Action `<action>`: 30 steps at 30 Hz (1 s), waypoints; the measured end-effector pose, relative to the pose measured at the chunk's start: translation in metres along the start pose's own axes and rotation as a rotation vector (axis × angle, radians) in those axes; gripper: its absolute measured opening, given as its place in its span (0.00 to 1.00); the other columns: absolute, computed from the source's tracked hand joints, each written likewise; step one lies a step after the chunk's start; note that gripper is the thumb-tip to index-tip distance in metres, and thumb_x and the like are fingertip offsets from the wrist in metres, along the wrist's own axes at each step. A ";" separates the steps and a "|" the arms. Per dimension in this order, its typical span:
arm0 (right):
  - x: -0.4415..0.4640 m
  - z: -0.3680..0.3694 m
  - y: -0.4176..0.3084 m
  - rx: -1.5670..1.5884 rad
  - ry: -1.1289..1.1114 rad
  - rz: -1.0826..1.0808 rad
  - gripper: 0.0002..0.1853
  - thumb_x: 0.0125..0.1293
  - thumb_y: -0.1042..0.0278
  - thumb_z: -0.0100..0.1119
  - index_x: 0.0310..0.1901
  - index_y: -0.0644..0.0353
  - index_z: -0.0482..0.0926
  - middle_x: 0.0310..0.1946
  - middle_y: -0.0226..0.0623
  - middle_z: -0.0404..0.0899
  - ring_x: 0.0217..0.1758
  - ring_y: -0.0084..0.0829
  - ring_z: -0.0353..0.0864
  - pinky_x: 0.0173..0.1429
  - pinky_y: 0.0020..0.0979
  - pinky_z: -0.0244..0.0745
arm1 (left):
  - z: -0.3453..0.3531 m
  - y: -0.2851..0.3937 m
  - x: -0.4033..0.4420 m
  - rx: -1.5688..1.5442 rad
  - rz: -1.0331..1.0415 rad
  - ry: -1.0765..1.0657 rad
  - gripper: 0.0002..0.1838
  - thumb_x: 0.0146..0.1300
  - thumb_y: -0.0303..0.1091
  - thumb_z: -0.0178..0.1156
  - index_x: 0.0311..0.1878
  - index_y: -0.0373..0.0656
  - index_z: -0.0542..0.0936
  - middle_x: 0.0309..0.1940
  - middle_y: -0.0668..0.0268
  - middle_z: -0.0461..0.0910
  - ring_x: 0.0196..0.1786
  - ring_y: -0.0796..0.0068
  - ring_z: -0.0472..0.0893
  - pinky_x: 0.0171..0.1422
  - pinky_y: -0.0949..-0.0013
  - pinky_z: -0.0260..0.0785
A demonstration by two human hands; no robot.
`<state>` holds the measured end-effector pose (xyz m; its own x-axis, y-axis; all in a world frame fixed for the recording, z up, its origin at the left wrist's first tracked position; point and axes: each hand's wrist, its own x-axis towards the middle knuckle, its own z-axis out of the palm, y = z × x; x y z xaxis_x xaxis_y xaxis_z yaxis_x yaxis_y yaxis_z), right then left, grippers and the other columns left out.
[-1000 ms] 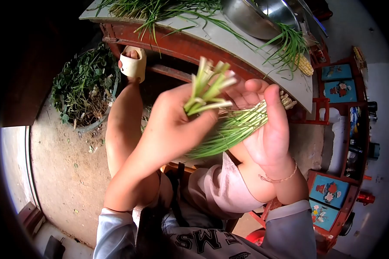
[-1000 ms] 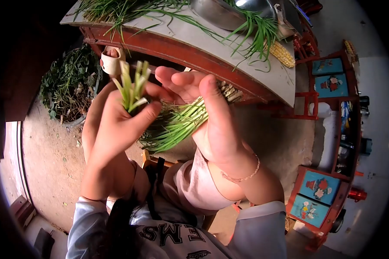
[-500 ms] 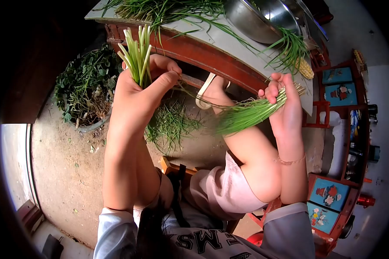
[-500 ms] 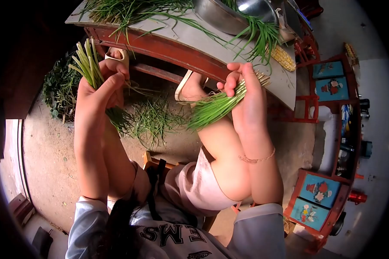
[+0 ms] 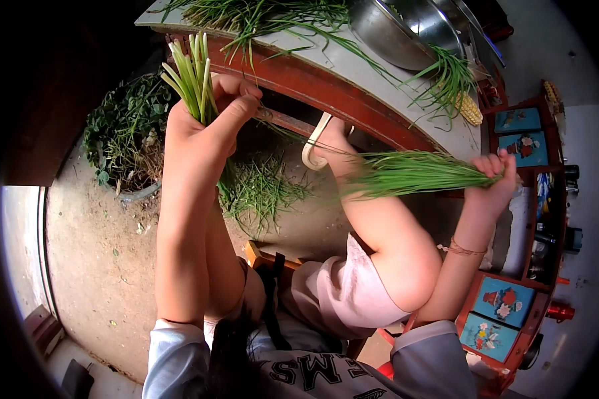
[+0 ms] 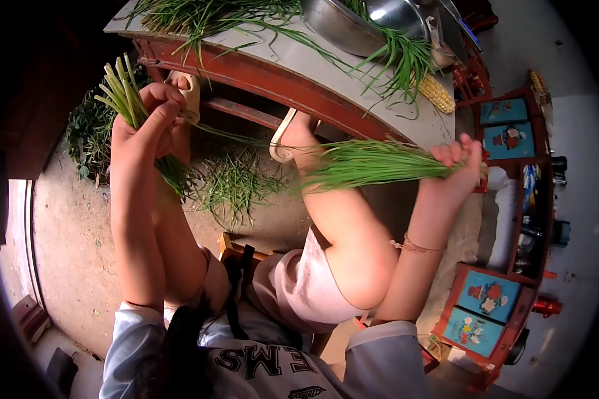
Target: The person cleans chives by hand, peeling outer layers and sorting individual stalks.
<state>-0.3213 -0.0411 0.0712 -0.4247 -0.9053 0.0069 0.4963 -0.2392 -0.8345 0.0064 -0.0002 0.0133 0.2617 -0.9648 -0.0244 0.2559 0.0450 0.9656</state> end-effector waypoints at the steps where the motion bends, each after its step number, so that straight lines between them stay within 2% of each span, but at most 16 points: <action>1: 0.003 -0.006 -0.005 0.006 0.064 -0.097 0.11 0.64 0.63 0.41 0.28 0.60 0.68 0.14 0.23 0.54 0.14 0.17 0.52 0.23 0.20 0.54 | 0.000 0.000 0.000 -0.018 0.003 0.003 0.02 0.53 0.28 0.56 0.30 0.42 0.76 0.19 0.79 0.69 0.16 0.93 0.59 0.18 0.85 0.47; 5: 0.002 -0.011 -0.013 -0.091 0.095 -0.259 0.11 0.64 0.63 0.42 0.27 0.59 0.68 0.13 0.23 0.55 0.13 0.17 0.51 0.20 0.18 0.51 | -0.001 -0.001 0.001 -0.047 -0.003 -0.021 0.02 0.53 0.28 0.56 0.31 0.42 0.76 0.19 0.78 0.70 0.16 0.93 0.59 0.18 0.86 0.46; 6: -0.007 0.005 -0.009 -0.090 0.096 -0.260 0.11 0.64 0.63 0.42 0.27 0.59 0.68 0.13 0.23 0.55 0.13 0.17 0.51 0.20 0.18 0.51 | 0.000 -0.001 0.000 -0.047 -0.003 -0.022 0.02 0.53 0.28 0.56 0.31 0.42 0.76 0.19 0.78 0.70 0.16 0.93 0.59 0.18 0.86 0.46; 8: -0.029 0.034 0.009 -0.399 -0.020 -0.143 0.11 0.62 0.63 0.45 0.27 0.59 0.70 0.13 0.23 0.58 0.13 0.14 0.52 0.18 0.16 0.48 | 0.003 -0.001 -0.002 -0.062 -0.012 -0.075 0.03 0.53 0.29 0.57 0.31 0.42 0.76 0.20 0.77 0.71 0.16 0.93 0.59 0.18 0.86 0.47; 10: -0.054 0.045 0.035 -0.670 -0.398 -0.098 0.10 0.58 0.66 0.50 0.28 0.63 0.75 0.21 0.29 0.72 0.14 0.12 0.60 0.18 0.17 0.54 | 0.007 -0.003 -0.004 -0.082 -0.023 -0.124 0.03 0.53 0.29 0.57 0.32 0.41 0.76 0.20 0.77 0.71 0.16 0.93 0.59 0.18 0.86 0.47; 11: -0.068 0.063 0.040 -0.866 -0.573 -0.016 0.07 0.54 0.70 0.55 0.30 0.64 0.78 0.27 0.32 0.77 0.19 0.12 0.67 0.23 0.15 0.61 | 0.010 -0.004 -0.005 -0.105 -0.034 -0.170 0.04 0.54 0.29 0.57 0.32 0.41 0.75 0.21 0.76 0.71 0.17 0.94 0.59 0.18 0.86 0.47; 12: -0.086 0.079 0.060 -0.650 -0.649 0.106 0.05 0.49 0.75 0.60 0.30 0.64 0.78 0.25 0.30 0.77 0.22 0.14 0.70 0.28 0.16 0.65 | 0.013 -0.003 -0.006 -0.104 -0.036 -0.173 0.04 0.54 0.29 0.57 0.32 0.41 0.75 0.21 0.76 0.71 0.17 0.94 0.59 0.18 0.86 0.47; 13: -0.090 0.082 0.073 -0.847 -0.775 -0.029 0.06 0.46 0.76 0.63 0.29 0.64 0.78 0.22 0.28 0.77 0.26 0.17 0.73 0.32 0.18 0.67 | 0.017 -0.002 -0.009 -0.126 -0.050 -0.194 0.04 0.54 0.29 0.57 0.33 0.41 0.75 0.21 0.76 0.72 0.17 0.93 0.60 0.19 0.86 0.47; 14: -0.091 0.084 0.079 -0.848 -0.909 -0.038 0.06 0.47 0.74 0.64 0.27 0.65 0.78 0.21 0.30 0.77 0.27 0.17 0.74 0.33 0.19 0.68 | 0.019 -0.001 -0.010 -0.149 -0.064 -0.213 0.04 0.54 0.29 0.57 0.33 0.40 0.75 0.22 0.76 0.72 0.18 0.93 0.60 0.19 0.86 0.48; 16: -0.087 0.078 0.097 -0.865 -0.991 -0.180 0.07 0.47 0.73 0.64 0.28 0.64 0.77 0.21 0.30 0.77 0.27 0.17 0.74 0.32 0.18 0.68 | 0.021 -0.002 -0.011 -0.170 -0.085 -0.249 0.05 0.55 0.28 0.56 0.34 0.40 0.75 0.23 0.76 0.72 0.19 0.94 0.62 0.20 0.87 0.49; 17: -0.087 0.077 0.098 -0.864 -0.997 -0.174 0.07 0.47 0.73 0.64 0.28 0.64 0.77 0.21 0.30 0.77 0.27 0.17 0.74 0.32 0.18 0.68 | 0.023 -0.003 -0.012 -0.211 -0.098 -0.263 0.05 0.55 0.28 0.56 0.34 0.39 0.75 0.23 0.75 0.73 0.20 0.94 0.62 0.21 0.87 0.49; 19: -0.090 0.075 0.099 -0.844 -0.908 0.035 0.06 0.51 0.72 0.62 0.28 0.65 0.78 0.20 0.30 0.76 0.24 0.17 0.73 0.30 0.19 0.67 | 0.025 -0.004 -0.012 -0.276 -0.098 -0.280 0.06 0.55 0.28 0.57 0.35 0.38 0.75 0.24 0.75 0.73 0.20 0.94 0.63 0.21 0.87 0.49; 20: -0.090 0.075 0.098 -0.845 -0.910 0.040 0.06 0.51 0.72 0.62 0.28 0.65 0.78 0.20 0.30 0.76 0.24 0.17 0.73 0.30 0.19 0.67 | 0.026 -0.005 -0.012 -0.300 -0.083 -0.282 0.06 0.55 0.28 0.57 0.35 0.37 0.75 0.24 0.75 0.74 0.20 0.94 0.63 0.21 0.87 0.49; 23: -0.087 0.085 0.085 -0.775 -0.799 0.256 0.08 0.58 0.72 0.55 0.28 0.67 0.78 0.17 0.29 0.74 0.21 0.17 0.70 0.26 0.19 0.64 | 0.022 -0.002 -0.011 -0.206 -0.109 -0.247 0.08 0.55 0.28 0.57 0.38 0.37 0.75 0.24 0.74 0.75 0.19 0.93 0.63 0.19 0.88 0.49; 28: -0.084 0.085 0.079 -0.736 -0.745 0.346 0.09 0.59 0.70 0.52 0.30 0.67 0.78 0.15 0.26 0.68 0.18 0.15 0.64 0.22 0.16 0.57 | 0.019 0.001 -0.005 -0.196 -0.127 -0.168 0.08 0.55 0.27 0.56 0.39 0.37 0.76 0.25 0.72 0.77 0.18 0.92 0.64 0.19 0.86 0.49; 30: -0.082 0.086 0.075 -0.708 -0.720 0.443 0.10 0.59 0.69 0.51 0.30 0.68 0.78 0.16 0.26 0.68 0.19 0.13 0.63 0.21 0.15 0.54 | 0.020 0.001 -0.005 -0.117 -0.021 -0.084 0.05 0.55 0.27 0.56 0.34 0.36 0.77 0.23 0.72 0.76 0.21 0.90 0.67 0.22 0.85 0.55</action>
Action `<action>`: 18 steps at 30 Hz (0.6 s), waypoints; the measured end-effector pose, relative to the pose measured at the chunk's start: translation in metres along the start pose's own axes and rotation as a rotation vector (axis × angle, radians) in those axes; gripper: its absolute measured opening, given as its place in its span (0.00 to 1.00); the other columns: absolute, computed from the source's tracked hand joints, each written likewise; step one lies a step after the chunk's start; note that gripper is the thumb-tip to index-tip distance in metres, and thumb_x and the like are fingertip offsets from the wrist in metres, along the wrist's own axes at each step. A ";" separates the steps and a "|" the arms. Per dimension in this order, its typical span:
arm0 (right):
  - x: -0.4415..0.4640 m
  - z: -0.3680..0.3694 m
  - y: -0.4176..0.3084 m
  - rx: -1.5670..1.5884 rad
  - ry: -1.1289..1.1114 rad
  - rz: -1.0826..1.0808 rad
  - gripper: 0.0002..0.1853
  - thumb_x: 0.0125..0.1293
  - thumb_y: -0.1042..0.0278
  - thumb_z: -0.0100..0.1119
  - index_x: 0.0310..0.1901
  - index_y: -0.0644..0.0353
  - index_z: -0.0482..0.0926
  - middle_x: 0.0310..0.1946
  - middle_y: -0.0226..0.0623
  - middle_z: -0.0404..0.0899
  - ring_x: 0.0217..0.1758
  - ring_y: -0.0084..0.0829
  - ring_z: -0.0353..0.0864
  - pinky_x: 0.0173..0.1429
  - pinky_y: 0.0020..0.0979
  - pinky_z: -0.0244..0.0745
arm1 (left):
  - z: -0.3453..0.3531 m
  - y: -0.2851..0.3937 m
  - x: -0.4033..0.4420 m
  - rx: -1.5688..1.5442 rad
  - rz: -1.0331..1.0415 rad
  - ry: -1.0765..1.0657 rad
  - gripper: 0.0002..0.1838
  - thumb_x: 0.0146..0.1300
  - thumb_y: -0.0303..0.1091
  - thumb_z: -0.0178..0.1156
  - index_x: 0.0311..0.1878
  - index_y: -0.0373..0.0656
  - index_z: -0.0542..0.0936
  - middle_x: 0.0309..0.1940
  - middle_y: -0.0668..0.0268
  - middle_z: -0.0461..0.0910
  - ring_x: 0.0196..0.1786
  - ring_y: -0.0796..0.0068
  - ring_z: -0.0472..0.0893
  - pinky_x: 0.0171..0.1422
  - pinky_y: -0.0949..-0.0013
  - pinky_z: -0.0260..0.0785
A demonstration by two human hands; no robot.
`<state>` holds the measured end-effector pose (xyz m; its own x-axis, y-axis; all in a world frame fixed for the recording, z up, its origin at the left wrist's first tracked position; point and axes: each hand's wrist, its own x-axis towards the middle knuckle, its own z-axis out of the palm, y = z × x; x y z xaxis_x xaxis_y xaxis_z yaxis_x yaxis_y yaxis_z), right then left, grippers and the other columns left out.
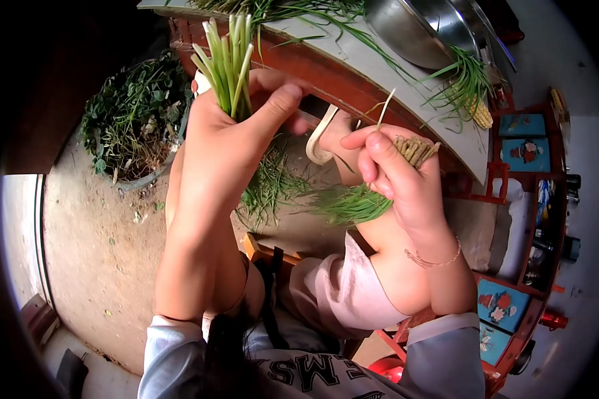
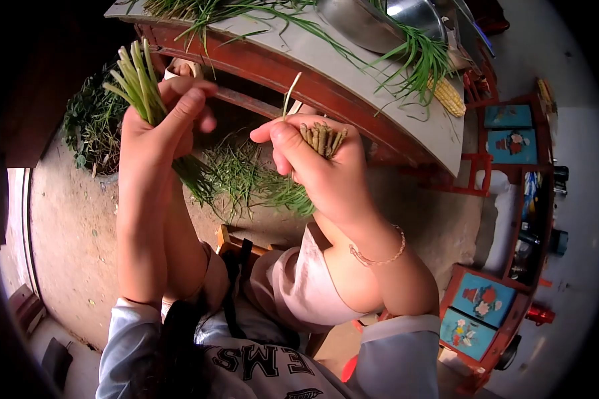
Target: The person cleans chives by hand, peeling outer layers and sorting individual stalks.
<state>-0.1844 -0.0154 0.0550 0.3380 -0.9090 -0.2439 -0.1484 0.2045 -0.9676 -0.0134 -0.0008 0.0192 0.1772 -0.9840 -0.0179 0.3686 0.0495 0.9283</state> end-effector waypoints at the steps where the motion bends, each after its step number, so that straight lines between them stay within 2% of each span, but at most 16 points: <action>1: 0.000 -0.002 0.001 0.020 -0.039 -0.003 0.10 0.60 0.69 0.50 0.33 0.68 0.77 0.17 0.26 0.68 0.20 0.12 0.62 0.21 0.13 0.52 | -0.002 -0.001 0.000 -0.001 0.000 0.001 0.05 0.55 0.27 0.56 0.34 0.36 0.77 0.23 0.72 0.76 0.21 0.90 0.67 0.22 0.85 0.55; 3: 0.000 -0.004 0.002 0.046 -0.064 0.000 0.10 0.60 0.69 0.50 0.35 0.68 0.77 0.17 0.26 0.67 0.20 0.11 0.62 0.21 0.13 0.52 | -0.006 -0.005 0.001 0.307 0.105 0.051 0.06 0.56 0.29 0.56 0.35 0.36 0.76 0.26 0.71 0.74 0.18 0.91 0.62 0.20 0.85 0.49; 4: -0.001 -0.005 0.001 0.072 -0.089 0.003 0.11 0.60 0.70 0.49 0.38 0.68 0.76 0.18 0.26 0.67 0.20 0.11 0.62 0.21 0.13 0.52 | -0.005 -0.007 0.001 0.305 0.106 0.049 0.06 0.56 0.29 0.56 0.35 0.36 0.76 0.26 0.71 0.74 0.18 0.91 0.62 0.20 0.85 0.49; 6: -0.005 -0.003 -0.004 0.060 -0.112 0.019 0.10 0.60 0.71 0.48 0.36 0.69 0.76 0.18 0.26 0.68 0.20 0.12 0.62 0.22 0.14 0.53 | -0.001 -0.010 -0.002 0.163 0.211 -0.068 0.06 0.53 0.27 0.58 0.35 0.35 0.75 0.29 0.69 0.75 0.27 0.86 0.70 0.28 0.84 0.59; 7: -0.008 -0.002 -0.005 0.049 -0.139 0.036 0.09 0.60 0.72 0.48 0.35 0.69 0.75 0.18 0.27 0.68 0.21 0.13 0.63 0.22 0.15 0.55 | 0.000 -0.010 -0.003 0.225 0.206 -0.111 0.08 0.53 0.25 0.59 0.36 0.34 0.75 0.32 0.66 0.76 0.36 0.82 0.73 0.38 0.82 0.64; 8: -0.010 -0.001 -0.004 0.048 -0.140 0.035 0.09 0.60 0.72 0.48 0.35 0.69 0.75 0.18 0.27 0.68 0.21 0.13 0.63 0.22 0.15 0.55 | 0.002 -0.007 -0.003 0.170 0.181 -0.210 0.10 0.52 0.25 0.59 0.38 0.33 0.75 0.35 0.64 0.76 0.35 0.81 0.74 0.39 0.80 0.66; 10: -0.012 0.003 0.002 -0.018 -0.152 -0.128 0.11 0.61 0.69 0.45 0.31 0.69 0.73 0.16 0.30 0.68 0.13 0.11 0.55 0.17 0.14 0.48 | 0.015 -0.008 -0.010 -0.056 0.093 -0.206 0.09 0.49 0.26 0.63 0.34 0.35 0.77 0.26 0.72 0.77 0.28 0.88 0.72 0.32 0.83 0.64; 11: -0.012 -0.001 0.000 -0.138 -0.231 -0.130 0.12 0.61 0.68 0.46 0.23 0.65 0.71 0.16 0.31 0.69 0.13 0.11 0.55 0.17 0.14 0.49 | 0.012 -0.011 -0.010 0.012 0.107 -0.238 0.08 0.48 0.24 0.63 0.33 0.35 0.77 0.25 0.71 0.77 0.29 0.87 0.73 0.32 0.82 0.65; 14: -0.014 0.007 0.002 -0.111 -0.200 -0.123 0.15 0.61 0.67 0.47 0.18 0.63 0.67 0.15 0.31 0.68 0.13 0.11 0.55 0.17 0.14 0.49 | 0.010 -0.010 -0.010 0.121 0.184 -0.323 0.07 0.48 0.24 0.62 0.31 0.35 0.76 0.24 0.70 0.77 0.28 0.87 0.73 0.32 0.82 0.65; 16: -0.015 0.007 0.001 -0.125 -0.202 -0.116 0.13 0.61 0.66 0.48 0.21 0.62 0.67 0.14 0.30 0.68 0.13 0.11 0.55 0.17 0.14 0.49 | 0.013 -0.012 -0.011 0.058 0.128 -0.279 0.05 0.49 0.23 0.61 0.29 0.35 0.76 0.21 0.71 0.75 0.26 0.88 0.71 0.29 0.83 0.63; 18: -0.016 0.013 -0.004 -0.016 -0.074 -0.024 0.10 0.61 0.66 0.48 0.26 0.61 0.67 0.13 0.28 0.67 0.12 0.10 0.54 0.17 0.13 0.47 | 0.010 -0.016 -0.007 0.102 0.236 -0.204 0.03 0.50 0.22 0.59 0.27 0.35 0.75 0.18 0.74 0.72 0.23 0.90 0.69 0.26 0.84 0.60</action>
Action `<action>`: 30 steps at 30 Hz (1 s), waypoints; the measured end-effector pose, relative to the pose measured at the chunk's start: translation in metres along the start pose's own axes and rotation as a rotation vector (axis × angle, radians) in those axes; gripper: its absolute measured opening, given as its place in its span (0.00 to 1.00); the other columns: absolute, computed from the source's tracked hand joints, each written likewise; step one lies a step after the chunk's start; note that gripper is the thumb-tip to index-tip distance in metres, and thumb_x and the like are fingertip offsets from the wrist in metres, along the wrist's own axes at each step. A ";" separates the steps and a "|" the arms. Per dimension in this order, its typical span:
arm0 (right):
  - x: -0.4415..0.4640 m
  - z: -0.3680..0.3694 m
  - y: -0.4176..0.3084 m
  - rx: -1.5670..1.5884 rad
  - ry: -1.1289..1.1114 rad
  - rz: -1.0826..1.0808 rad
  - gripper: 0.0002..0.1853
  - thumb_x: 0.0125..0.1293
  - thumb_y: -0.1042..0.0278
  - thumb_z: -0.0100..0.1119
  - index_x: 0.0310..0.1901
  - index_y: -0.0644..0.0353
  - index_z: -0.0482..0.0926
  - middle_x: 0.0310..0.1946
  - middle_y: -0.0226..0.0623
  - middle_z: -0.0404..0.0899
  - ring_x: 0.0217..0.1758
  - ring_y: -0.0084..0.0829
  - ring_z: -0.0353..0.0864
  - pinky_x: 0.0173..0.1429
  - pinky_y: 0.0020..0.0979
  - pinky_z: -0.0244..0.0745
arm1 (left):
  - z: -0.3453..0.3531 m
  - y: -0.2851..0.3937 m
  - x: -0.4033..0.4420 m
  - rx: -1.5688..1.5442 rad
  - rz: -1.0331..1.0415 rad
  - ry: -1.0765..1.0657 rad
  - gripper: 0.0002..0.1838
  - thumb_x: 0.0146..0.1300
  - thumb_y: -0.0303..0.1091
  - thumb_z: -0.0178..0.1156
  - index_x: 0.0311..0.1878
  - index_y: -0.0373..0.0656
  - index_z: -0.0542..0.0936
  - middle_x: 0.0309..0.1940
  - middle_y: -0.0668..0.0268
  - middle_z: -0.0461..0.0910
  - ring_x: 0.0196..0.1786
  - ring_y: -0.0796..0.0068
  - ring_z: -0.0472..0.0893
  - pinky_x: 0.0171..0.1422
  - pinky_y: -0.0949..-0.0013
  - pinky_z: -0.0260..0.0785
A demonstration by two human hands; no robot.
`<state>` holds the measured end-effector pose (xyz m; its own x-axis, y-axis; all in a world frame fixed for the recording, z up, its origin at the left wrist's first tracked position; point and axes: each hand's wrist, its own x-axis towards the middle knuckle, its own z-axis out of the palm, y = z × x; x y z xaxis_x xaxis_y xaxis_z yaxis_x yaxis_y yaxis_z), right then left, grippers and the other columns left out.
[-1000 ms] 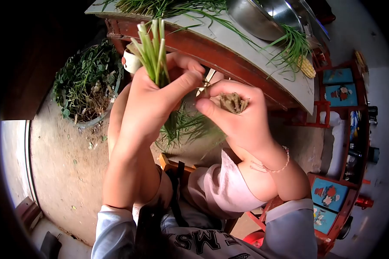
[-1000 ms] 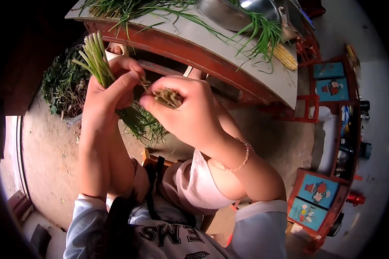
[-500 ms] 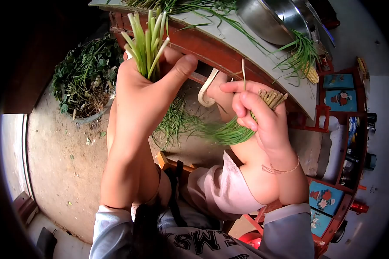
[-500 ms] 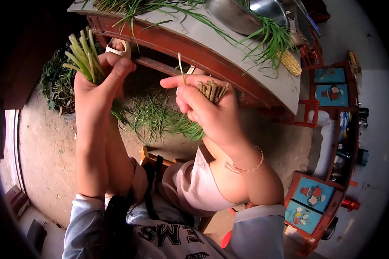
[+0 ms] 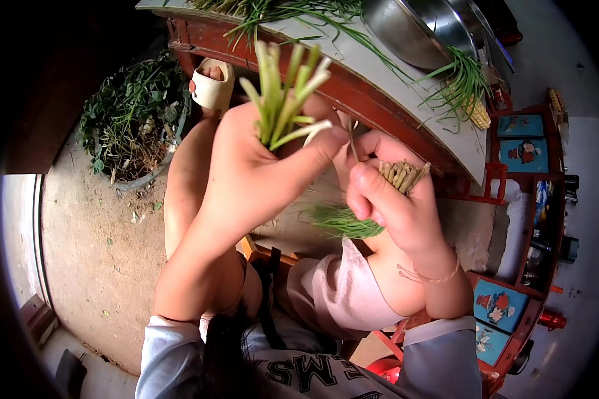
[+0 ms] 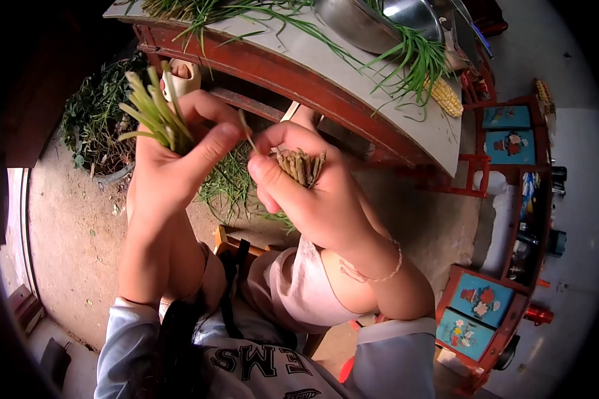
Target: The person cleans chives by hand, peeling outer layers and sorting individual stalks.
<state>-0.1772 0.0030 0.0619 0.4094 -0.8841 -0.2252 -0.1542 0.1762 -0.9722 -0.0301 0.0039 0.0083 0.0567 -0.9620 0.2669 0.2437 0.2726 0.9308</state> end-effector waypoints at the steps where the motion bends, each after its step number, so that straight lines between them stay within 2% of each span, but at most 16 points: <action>1: 0.000 -0.005 0.001 -0.022 -0.023 0.030 0.08 0.61 0.65 0.48 0.30 0.61 0.67 0.12 0.28 0.68 0.12 0.09 0.54 0.17 0.13 0.47 | 0.001 0.002 0.000 -0.039 -0.038 0.041 0.02 0.51 0.22 0.57 0.26 0.36 0.74 0.17 0.75 0.71 0.22 0.91 0.66 0.24 0.85 0.57; 6: 0.000 -0.010 0.001 -0.050 -0.064 0.015 0.06 0.59 0.68 0.48 0.29 0.61 0.68 0.14 0.31 0.71 0.12 0.09 0.54 0.17 0.12 0.47 | -0.004 -0.001 0.003 0.016 0.032 0.169 0.02 0.51 0.21 0.56 0.26 0.36 0.74 0.18 0.75 0.71 0.22 0.91 0.67 0.25 0.85 0.57; 8: -0.001 -0.010 0.002 -0.045 -0.061 0.003 0.05 0.59 0.69 0.48 0.29 0.61 0.68 0.14 0.32 0.71 0.12 0.09 0.54 0.17 0.12 0.48 | -0.009 -0.002 0.005 0.122 0.050 0.220 0.01 0.53 0.22 0.55 0.27 0.36 0.73 0.24 0.69 0.74 0.26 0.87 0.69 0.30 0.85 0.58; 10: -0.001 -0.010 0.002 -0.005 -0.056 0.005 0.05 0.58 0.70 0.48 0.29 0.62 0.68 0.15 0.33 0.72 0.12 0.09 0.54 0.17 0.12 0.48 | -0.009 0.002 0.006 0.079 0.015 0.266 0.03 0.52 0.20 0.56 0.27 0.38 0.73 0.23 0.71 0.73 0.24 0.89 0.67 0.27 0.85 0.54; 12: -0.002 -0.011 0.001 0.022 -0.053 0.013 0.05 0.58 0.70 0.48 0.29 0.62 0.69 0.18 0.34 0.72 0.12 0.09 0.55 0.17 0.13 0.49 | -0.010 0.004 0.007 0.077 -0.027 0.328 0.04 0.49 0.20 0.59 0.26 0.37 0.73 0.19 0.75 0.72 0.24 0.91 0.68 0.27 0.85 0.59; 17: -0.006 -0.013 -0.001 0.016 0.045 0.053 0.06 0.58 0.69 0.49 0.31 0.62 0.69 0.24 0.35 0.72 0.14 0.10 0.55 0.18 0.14 0.51 | 0.001 0.003 0.003 0.078 0.018 0.253 0.02 0.51 0.23 0.60 0.29 0.35 0.78 0.20 0.73 0.75 0.23 0.89 0.69 0.24 0.85 0.59; 19: -0.007 -0.016 -0.002 0.247 0.019 0.114 0.06 0.58 0.71 0.53 0.34 0.62 0.74 0.22 0.26 0.72 0.17 0.10 0.60 0.19 0.12 0.52 | 0.004 0.000 0.000 0.060 0.032 0.173 0.02 0.51 0.23 0.60 0.29 0.35 0.78 0.19 0.72 0.75 0.23 0.89 0.70 0.24 0.84 0.60; 21: -0.007 -0.018 -0.001 0.269 -0.002 0.097 0.06 0.58 0.70 0.53 0.34 0.62 0.74 0.23 0.26 0.72 0.17 0.10 0.59 0.19 0.12 0.52 | 0.008 0.003 -0.005 0.080 -0.018 0.070 0.04 0.50 0.26 0.61 0.28 0.35 0.78 0.19 0.71 0.75 0.23 0.89 0.70 0.25 0.83 0.60; 22: -0.007 -0.019 -0.001 0.291 -0.026 0.080 0.06 0.58 0.70 0.53 0.35 0.62 0.74 0.23 0.26 0.72 0.16 0.10 0.58 0.19 0.12 0.52 | 0.016 0.001 -0.005 0.011 0.023 0.082 0.04 0.50 0.26 0.61 0.26 0.35 0.77 0.18 0.72 0.74 0.24 0.88 0.70 0.26 0.82 0.60; 25: -0.008 -0.019 -0.002 0.304 -0.033 0.057 0.06 0.58 0.70 0.53 0.35 0.62 0.74 0.25 0.28 0.73 0.17 0.10 0.58 0.19 0.13 0.53 | 0.017 0.011 -0.010 -0.081 -0.116 -0.081 0.04 0.50 0.24 0.60 0.23 0.35 0.75 0.18 0.70 0.74 0.24 0.87 0.69 0.28 0.81 0.61; 30: -0.009 -0.017 0.000 0.350 0.020 0.015 0.06 0.58 0.70 0.54 0.35 0.62 0.74 0.27 0.28 0.74 0.17 0.11 0.60 0.20 0.13 0.54 | 0.016 0.015 -0.009 -0.100 -0.104 -0.086 0.04 0.47 0.23 0.62 0.23 0.36 0.76 0.19 0.70 0.74 0.25 0.86 0.71 0.29 0.81 0.62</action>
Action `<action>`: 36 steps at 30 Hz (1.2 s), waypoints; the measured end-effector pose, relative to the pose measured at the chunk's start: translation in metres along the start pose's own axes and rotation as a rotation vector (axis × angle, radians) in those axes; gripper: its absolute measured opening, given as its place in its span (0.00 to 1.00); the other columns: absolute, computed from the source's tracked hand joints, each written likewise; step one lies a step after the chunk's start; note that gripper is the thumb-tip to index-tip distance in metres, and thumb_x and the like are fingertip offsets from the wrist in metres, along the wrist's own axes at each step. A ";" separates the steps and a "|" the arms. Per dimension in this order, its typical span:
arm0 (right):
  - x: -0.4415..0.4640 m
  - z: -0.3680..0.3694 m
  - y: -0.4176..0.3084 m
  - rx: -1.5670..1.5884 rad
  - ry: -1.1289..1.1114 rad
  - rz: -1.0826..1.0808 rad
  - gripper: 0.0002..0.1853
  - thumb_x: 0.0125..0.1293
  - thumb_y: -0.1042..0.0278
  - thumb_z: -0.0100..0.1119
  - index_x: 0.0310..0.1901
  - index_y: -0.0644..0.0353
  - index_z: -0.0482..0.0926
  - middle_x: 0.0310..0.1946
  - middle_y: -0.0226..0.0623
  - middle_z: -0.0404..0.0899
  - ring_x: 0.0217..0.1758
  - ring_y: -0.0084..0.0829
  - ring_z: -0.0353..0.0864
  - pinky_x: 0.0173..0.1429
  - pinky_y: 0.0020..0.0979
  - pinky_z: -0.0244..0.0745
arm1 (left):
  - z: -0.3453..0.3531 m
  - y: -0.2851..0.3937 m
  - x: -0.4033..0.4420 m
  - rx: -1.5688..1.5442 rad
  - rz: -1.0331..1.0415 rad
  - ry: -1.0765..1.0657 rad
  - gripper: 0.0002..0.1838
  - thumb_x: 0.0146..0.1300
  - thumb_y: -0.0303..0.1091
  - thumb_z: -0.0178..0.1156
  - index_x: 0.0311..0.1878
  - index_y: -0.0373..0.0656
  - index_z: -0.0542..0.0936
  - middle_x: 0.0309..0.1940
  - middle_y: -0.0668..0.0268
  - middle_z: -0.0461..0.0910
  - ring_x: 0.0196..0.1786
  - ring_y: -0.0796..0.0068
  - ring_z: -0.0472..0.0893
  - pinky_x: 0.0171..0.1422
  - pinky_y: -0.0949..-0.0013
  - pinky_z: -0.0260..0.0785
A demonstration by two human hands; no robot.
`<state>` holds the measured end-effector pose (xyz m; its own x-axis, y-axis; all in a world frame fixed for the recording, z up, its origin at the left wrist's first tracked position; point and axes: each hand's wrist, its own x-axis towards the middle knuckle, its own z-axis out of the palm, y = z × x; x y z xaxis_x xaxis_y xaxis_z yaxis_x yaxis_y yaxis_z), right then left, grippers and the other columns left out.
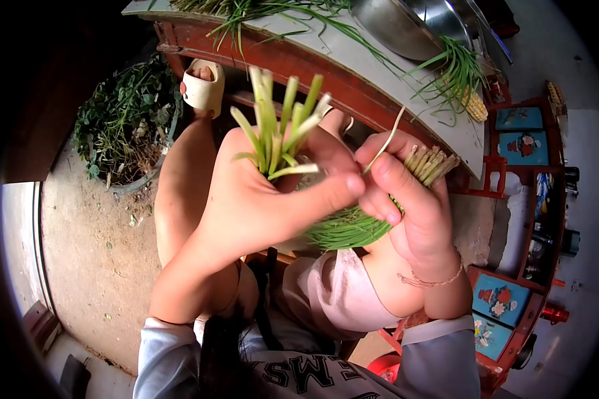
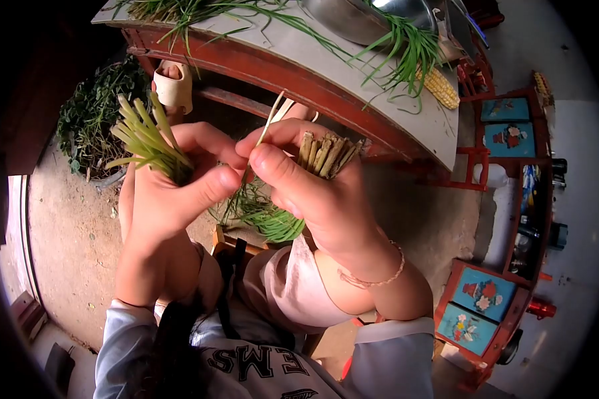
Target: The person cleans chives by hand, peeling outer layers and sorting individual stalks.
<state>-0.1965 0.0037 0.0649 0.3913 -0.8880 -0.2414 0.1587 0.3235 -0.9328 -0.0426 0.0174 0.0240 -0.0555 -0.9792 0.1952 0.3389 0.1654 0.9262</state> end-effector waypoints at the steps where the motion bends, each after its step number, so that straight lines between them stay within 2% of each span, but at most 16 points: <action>1: 0.000 0.000 0.000 0.003 0.025 -0.025 0.06 0.57 0.70 0.54 0.35 0.62 0.74 0.28 0.28 0.74 0.18 0.11 0.60 0.20 0.13 0.55 | 0.000 0.006 0.000 0.051 -0.045 -0.039 0.03 0.47 0.23 0.62 0.24 0.36 0.76 0.20 0.70 0.74 0.25 0.86 0.71 0.29 0.81 0.63; 5: 0.002 -0.003 -0.001 -0.001 0.020 -0.028 0.05 0.57 0.71 0.54 0.34 0.62 0.74 0.28 0.28 0.74 0.18 0.10 0.60 0.19 0.14 0.54 | 0.004 0.001 -0.002 0.043 -0.144 -0.036 0.03 0.46 0.22 0.62 0.25 0.36 0.77 0.21 0.69 0.76 0.26 0.85 0.73 0.30 0.81 0.65; 7: 0.001 -0.005 -0.005 -0.018 -0.028 0.032 0.05 0.57 0.73 0.55 0.33 0.64 0.74 0.27 0.29 0.75 0.22 0.12 0.66 0.24 0.14 0.61 | 0.004 -0.001 -0.003 -0.025 -0.158 -0.006 0.03 0.46 0.22 0.62 0.25 0.35 0.77 0.22 0.69 0.76 0.26 0.85 0.73 0.30 0.81 0.65; 8: 0.001 -0.003 -0.005 -0.019 -0.028 0.034 0.05 0.57 0.73 0.55 0.33 0.64 0.74 0.27 0.29 0.75 0.22 0.12 0.66 0.24 0.14 0.61 | 0.003 0.002 -0.002 -0.034 -0.167 -0.001 0.04 0.46 0.22 0.62 0.25 0.35 0.77 0.22 0.69 0.77 0.26 0.85 0.73 0.30 0.81 0.65; 12: 0.003 0.000 -0.005 -0.256 -0.033 -0.128 0.04 0.54 0.77 0.56 0.30 0.68 0.74 0.28 0.32 0.77 0.33 0.18 0.75 0.39 0.18 0.69 | -0.001 0.002 -0.001 0.046 -0.162 -0.005 0.04 0.46 0.23 0.62 0.26 0.34 0.77 0.22 0.69 0.77 0.27 0.86 0.73 0.31 0.82 0.64; 15: 0.003 -0.002 -0.003 -0.303 0.003 -0.103 0.03 0.54 0.77 0.56 0.29 0.67 0.74 0.28 0.32 0.76 0.32 0.17 0.74 0.38 0.18 0.68 | 0.001 0.006 0.000 0.042 -0.207 -0.007 0.04 0.46 0.23 0.62 0.27 0.34 0.77 0.22 0.69 0.77 0.27 0.87 0.72 0.31 0.82 0.64; 17: 0.006 -0.008 0.004 -0.459 0.002 -0.274 0.03 0.55 0.77 0.56 0.29 0.67 0.74 0.28 0.30 0.76 0.31 0.16 0.72 0.37 0.18 0.66 | 0.000 -0.003 0.001 0.102 -0.130 -0.002 0.05 0.46 0.22 0.62 0.28 0.34 0.77 0.23 0.69 0.77 0.27 0.87 0.72 0.32 0.82 0.64; 18: 0.007 -0.009 0.005 -0.460 0.003 -0.274 0.03 0.55 0.77 0.56 0.29 0.67 0.74 0.28 0.30 0.76 0.31 0.16 0.72 0.37 0.18 0.66 | -0.001 -0.006 0.001 0.163 -0.052 0.005 0.05 0.45 0.22 0.61 0.28 0.34 0.77 0.23 0.69 0.77 0.27 0.87 0.72 0.32 0.82 0.64; 21: 0.007 -0.008 0.003 -0.537 0.007 -0.394 0.03 0.55 0.77 0.55 0.29 0.67 0.73 0.26 0.29 0.74 0.29 0.15 0.69 0.34 0.17 0.65 | -0.001 0.003 0.001 0.196 -0.094 -0.001 0.03 0.47 0.21 0.59 0.26 0.35 0.75 0.28 0.67 0.75 0.29 0.84 0.70 0.33 0.81 0.62; 23: 0.002 -0.003 -0.006 -0.505 0.137 -0.200 0.03 0.56 0.77 0.54 0.29 0.67 0.73 0.24 0.28 0.73 0.27 0.14 0.68 0.32 0.16 0.63 | -0.001 -0.004 0.000 0.190 -0.060 0.018 0.03 0.46 0.21 0.59 0.26 0.35 0.75 0.28 0.67 0.75 0.28 0.84 0.70 0.33 0.81 0.61; 26: 0.006 -0.010 -0.006 -0.413 0.207 -0.237 0.05 0.58 0.72 0.52 0.29 0.65 0.73 0.19 0.24 0.69 0.21 0.13 0.65 0.26 0.16 0.60 | -0.004 -0.011 0.000 0.169 -0.033 0.035 0.03 0.46 0.21 0.59 0.25 0.35 0.74 0.27 0.67 0.75 0.27 0.84 0.70 0.32 0.82 0.60; 28: 0.008 -0.018 -0.008 -0.401 0.273 -0.261 0.06 0.58 0.70 0.53 0.30 0.63 0.73 0.15 0.21 0.66 0.16 0.10 0.60 0.19 0.14 0.54 | -0.006 -0.011 0.000 0.153 -0.041 0.031 0.03 0.47 0.21 0.59 0.25 0.35 0.74 0.27 0.67 0.75 0.27 0.84 0.70 0.31 0.82 0.60; 30: 0.011 -0.023 -0.011 -0.261 0.354 -0.310 0.04 0.57 0.71 0.52 0.30 0.63 0.72 0.13 0.20 0.63 0.13 0.10 0.56 0.18 0.15 0.52 | -0.006 -0.009 0.000 0.158 -0.050 0.050 0.03 0.47 0.20 0.58 0.25 0.35 0.74 0.26 0.68 0.75 0.27 0.84 0.70 0.31 0.82 0.60; 32: 0.013 -0.028 -0.016 -0.238 0.413 -0.330 0.03 0.57 0.73 0.51 0.29 0.63 0.72 0.13 0.21 0.62 0.13 0.11 0.55 0.18 0.15 0.51 | -0.006 -0.004 0.001 0.145 -0.093 0.037 0.03 0.48 0.22 0.59 0.26 0.35 0.75 0.25 0.68 0.75 0.27 0.84 0.71 0.32 0.82 0.62; 34: 0.014 -0.030 -0.017 -0.213 0.471 -0.351 0.03 0.56 0.74 0.50 0.29 0.63 0.71 0.13 0.21 0.61 0.12 0.11 0.54 0.17 0.16 0.51 | -0.006 -0.005 0.002 0.135 -0.069 0.089 0.02 0.47 0.21 0.58 0.23 0.37 0.75 0.19 0.73 0.74 0.25 0.88 0.71 0.29 0.83 0.62; 36: 0.014 -0.033 -0.015 -0.177 0.514 -0.356 0.01 0.54 0.76 0.50 0.29 0.63 0.71 0.13 0.21 0.61 0.12 0.11 0.54 0.17 0.16 0.51 | -0.006 -0.004 0.002 0.078 -0.090 0.093 0.02 0.47 0.21 0.58 0.24 0.36 0.74 0.20 0.72 0.74 0.25 0.87 0.72 0.30 0.83 0.63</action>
<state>-0.2227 -0.0244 0.0663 -0.1487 -0.9883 0.0340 0.0294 -0.0388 -0.9988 -0.0381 0.0140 0.0190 0.0058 -0.9965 0.0832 0.2624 0.0817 0.9615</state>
